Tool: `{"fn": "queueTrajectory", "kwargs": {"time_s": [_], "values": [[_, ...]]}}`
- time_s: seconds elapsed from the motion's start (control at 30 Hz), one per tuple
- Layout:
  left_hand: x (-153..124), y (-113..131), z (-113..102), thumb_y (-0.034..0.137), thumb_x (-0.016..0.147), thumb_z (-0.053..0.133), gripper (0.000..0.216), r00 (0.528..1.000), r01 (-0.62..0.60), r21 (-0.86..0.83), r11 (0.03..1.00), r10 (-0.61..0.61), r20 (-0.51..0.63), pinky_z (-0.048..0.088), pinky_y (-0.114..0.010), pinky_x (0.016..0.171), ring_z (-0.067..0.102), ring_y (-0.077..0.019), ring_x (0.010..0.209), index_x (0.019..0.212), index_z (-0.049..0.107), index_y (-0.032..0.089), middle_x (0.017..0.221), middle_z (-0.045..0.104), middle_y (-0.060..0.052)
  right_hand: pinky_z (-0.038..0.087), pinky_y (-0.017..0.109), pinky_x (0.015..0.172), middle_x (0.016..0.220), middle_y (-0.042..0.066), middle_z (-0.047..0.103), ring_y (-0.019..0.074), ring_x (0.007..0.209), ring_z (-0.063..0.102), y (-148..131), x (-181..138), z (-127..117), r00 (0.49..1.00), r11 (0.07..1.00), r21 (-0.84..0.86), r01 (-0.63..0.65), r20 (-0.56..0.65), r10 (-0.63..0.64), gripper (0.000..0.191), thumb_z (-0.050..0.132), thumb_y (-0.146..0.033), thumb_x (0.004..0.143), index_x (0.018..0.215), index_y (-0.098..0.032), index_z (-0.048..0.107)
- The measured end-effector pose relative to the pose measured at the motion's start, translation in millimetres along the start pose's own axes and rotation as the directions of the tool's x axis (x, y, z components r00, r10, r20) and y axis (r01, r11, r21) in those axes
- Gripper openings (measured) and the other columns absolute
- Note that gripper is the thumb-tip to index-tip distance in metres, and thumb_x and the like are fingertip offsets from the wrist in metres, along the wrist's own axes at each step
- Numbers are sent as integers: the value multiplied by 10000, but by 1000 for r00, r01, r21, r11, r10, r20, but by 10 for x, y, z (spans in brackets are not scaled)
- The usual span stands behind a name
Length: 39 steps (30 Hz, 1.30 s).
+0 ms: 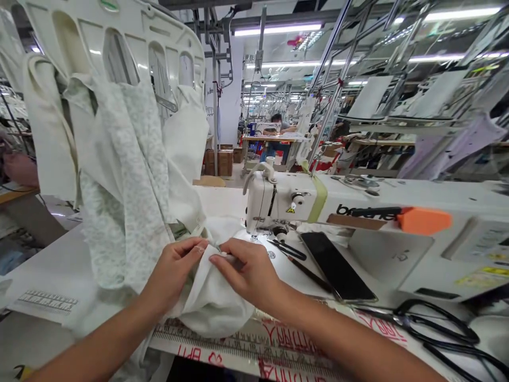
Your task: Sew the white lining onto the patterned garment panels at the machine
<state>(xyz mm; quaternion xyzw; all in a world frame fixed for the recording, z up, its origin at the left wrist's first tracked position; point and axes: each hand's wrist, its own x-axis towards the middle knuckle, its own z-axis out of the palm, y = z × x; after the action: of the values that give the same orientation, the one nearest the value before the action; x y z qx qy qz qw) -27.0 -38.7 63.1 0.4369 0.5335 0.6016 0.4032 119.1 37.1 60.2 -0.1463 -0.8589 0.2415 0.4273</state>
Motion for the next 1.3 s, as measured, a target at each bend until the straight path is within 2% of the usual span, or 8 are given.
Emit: {"fn": "queueTrajectory", "kwargs": {"time_s": [0.23,0.53,0.67,0.9,1.0,1.13,1.2,1.3], "values": [[-102,-122,14,371,805,636,226,998,-62,-32,998,61,-21,457,-241,795,581,-184,948,927,685,187,1002,648,-27,276,199,516,576,-32,471,78,529,410,26,4,-23,999,999,-48,-20,35,22,257,541,-307,853,647,-155,517],[-138,-134,12,283,883,556,159,933,-352,306,884,357,43,452,-178,793,573,-137,950,966,688,250,1040,635,4,270,204,517,598,-25,502,83,537,434,66,-36,-3,998,991,-130,43,44,-38,190,554,-260,850,694,-151,545],[-113,-144,-28,267,847,609,112,938,-330,328,885,346,9,460,-173,756,592,-123,863,907,699,239,958,653,7,285,213,522,623,-17,512,94,567,443,35,-18,-41,989,982,-130,140,72,-131,195,581,-279,859,720,-144,559],[-93,-243,-112,303,830,621,137,947,-275,294,915,312,-83,453,-207,756,596,-151,863,886,696,203,940,659,-12,394,200,598,880,54,581,103,708,528,28,120,-206,991,998,63,29,126,-37,84,539,-146,852,894,-128,611],[-55,-214,-140,296,809,641,136,907,-312,335,889,383,-174,445,-214,748,589,-158,840,829,689,170,880,656,-20,377,207,579,732,14,560,102,644,508,110,48,-98,980,1000,19,15,197,-19,78,568,-117,826,752,-138,587],[-7,-64,-256,308,886,540,143,759,-388,385,837,527,-382,410,-186,716,549,-114,806,908,629,198,861,612,17,364,222,543,692,12,527,118,626,489,167,-77,79,976,999,0,46,215,-45,130,524,-64,799,699,-146,523],[-18,9,-299,304,871,562,136,755,-412,415,811,559,-342,407,-202,758,548,-129,841,876,634,189,877,606,8,398,231,574,760,28,539,127,676,507,170,-67,87,988,996,43,73,135,-79,101,512,-92,823,745,-153,530],[-55,34,-288,270,859,572,128,809,-439,449,778,560,-180,411,-223,776,558,-146,838,794,641,184,858,614,-3,436,239,623,1019,83,553,114,718,521,177,11,24,992,990,53,128,-20,-127,96,530,-160,866,956,-152,560]]}}
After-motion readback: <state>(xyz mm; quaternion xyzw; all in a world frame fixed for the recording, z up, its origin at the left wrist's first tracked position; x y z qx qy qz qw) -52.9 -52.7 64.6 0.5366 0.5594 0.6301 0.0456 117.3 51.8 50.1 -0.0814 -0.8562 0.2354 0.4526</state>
